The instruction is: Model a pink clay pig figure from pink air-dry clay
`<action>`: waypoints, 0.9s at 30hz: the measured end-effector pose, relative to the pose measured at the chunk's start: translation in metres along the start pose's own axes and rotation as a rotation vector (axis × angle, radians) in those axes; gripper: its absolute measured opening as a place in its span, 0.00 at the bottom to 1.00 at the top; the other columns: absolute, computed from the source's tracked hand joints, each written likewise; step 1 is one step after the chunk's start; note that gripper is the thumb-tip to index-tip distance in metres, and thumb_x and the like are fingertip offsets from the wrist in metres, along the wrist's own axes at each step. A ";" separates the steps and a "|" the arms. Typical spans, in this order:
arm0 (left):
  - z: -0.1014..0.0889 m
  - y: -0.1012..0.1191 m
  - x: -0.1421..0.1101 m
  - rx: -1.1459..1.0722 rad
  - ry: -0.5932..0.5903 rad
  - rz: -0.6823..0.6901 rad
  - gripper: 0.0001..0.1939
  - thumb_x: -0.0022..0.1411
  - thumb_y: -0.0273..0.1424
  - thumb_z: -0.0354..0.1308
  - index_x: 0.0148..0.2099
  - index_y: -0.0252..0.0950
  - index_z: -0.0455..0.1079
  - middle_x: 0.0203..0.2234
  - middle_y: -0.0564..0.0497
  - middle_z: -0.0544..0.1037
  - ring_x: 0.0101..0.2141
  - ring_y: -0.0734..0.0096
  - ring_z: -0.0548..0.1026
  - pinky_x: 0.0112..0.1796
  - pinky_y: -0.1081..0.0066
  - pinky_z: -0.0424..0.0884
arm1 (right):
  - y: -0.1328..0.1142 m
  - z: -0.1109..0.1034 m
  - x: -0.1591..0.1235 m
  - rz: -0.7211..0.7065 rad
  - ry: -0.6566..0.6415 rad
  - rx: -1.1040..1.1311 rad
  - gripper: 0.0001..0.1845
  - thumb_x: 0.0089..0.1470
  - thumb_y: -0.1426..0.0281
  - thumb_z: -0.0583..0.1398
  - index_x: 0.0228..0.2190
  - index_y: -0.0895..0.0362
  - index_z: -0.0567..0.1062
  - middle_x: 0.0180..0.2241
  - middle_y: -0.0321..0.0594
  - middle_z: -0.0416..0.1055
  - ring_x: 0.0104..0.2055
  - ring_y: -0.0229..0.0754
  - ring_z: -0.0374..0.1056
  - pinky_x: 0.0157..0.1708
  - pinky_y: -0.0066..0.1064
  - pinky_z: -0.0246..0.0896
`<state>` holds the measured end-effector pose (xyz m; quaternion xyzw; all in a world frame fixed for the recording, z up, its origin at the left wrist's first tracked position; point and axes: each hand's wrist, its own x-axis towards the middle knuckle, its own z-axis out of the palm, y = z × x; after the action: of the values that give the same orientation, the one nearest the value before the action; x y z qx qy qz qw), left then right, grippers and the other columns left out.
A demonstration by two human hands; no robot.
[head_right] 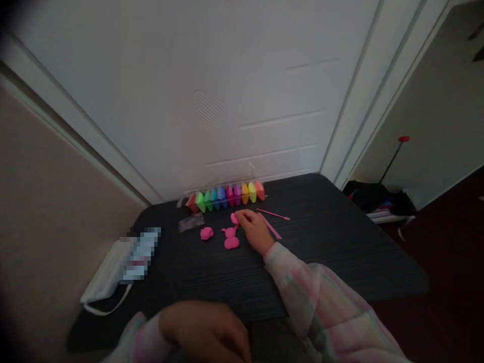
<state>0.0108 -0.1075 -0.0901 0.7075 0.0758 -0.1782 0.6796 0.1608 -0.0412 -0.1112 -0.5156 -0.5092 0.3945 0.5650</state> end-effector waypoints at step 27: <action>-0.065 -0.038 -0.025 0.533 1.429 0.316 0.06 0.49 0.23 0.59 0.32 0.35 0.72 0.25 0.53 0.78 0.27 0.74 0.75 0.31 0.77 0.71 | -0.003 0.016 -0.025 0.288 -0.437 0.299 0.13 0.40 0.70 0.64 0.31 0.57 0.68 0.28 0.32 0.67 0.31 0.32 0.64 0.33 0.28 0.59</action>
<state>-0.0162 -0.0371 -0.1155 0.7926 0.3483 0.4077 0.2903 0.1407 -0.0629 -0.1136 -0.3967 -0.4765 0.6428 0.4500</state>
